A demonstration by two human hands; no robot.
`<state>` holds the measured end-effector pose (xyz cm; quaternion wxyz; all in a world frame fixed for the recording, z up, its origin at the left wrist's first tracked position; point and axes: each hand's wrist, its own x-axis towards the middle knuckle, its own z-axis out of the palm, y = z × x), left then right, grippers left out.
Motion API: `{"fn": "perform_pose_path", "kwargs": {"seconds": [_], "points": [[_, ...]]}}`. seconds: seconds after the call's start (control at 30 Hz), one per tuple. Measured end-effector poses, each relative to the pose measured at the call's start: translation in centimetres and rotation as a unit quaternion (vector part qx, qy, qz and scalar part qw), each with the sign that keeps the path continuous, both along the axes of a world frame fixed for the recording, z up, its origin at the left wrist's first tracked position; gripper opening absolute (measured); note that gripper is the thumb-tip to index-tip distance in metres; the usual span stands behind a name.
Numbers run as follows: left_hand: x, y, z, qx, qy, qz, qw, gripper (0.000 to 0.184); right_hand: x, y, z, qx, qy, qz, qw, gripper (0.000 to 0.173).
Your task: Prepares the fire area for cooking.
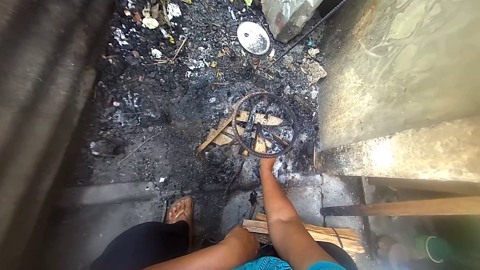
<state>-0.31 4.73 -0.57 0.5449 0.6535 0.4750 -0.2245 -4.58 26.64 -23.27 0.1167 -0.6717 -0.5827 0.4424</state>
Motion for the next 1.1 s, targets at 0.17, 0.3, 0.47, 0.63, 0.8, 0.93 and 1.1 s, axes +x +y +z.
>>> {"fn": "perform_pose_path", "kwargs": {"seconds": [0.17,0.3,0.47,0.63,0.8,0.93,1.1], "points": [[0.2,-0.2,0.0,0.004,-0.007,0.019,1.000,0.037,0.0,0.0,0.5,-0.016,-0.034,0.036,0.999,0.045],[0.8,-0.4,0.2,0.001,0.003,0.007,1.000,0.036,1.1,0.0,0.1,-0.011,-0.003,0.017,1.000,0.053],[1.9,-0.7,1.3,-0.022,0.025,-0.023,0.999,0.029,3.2,-3.3,0.1,-0.031,0.010,0.067,0.997,0.038],[2.7,-2.1,1.5,-0.012,0.019,-0.041,0.999,0.029,4.3,-10.7,-0.6,-0.184,-0.149,0.375,0.896,0.061],[3.3,-2.9,2.5,-0.027,0.040,-0.034,0.998,0.026,2.8,-15.6,-0.3,-0.194,-0.227,0.436,0.849,0.062],[3.2,-3.1,3.2,-0.022,0.048,-0.029,0.998,0.025,2.2,-15.6,-0.9,-0.198,-0.227,0.420,0.856,0.041],[2.8,-3.1,3.4,-0.017,0.040,-0.014,0.999,0.028,2.8,-14.5,-1.9,-0.236,-0.198,0.377,0.873,0.050]]}}
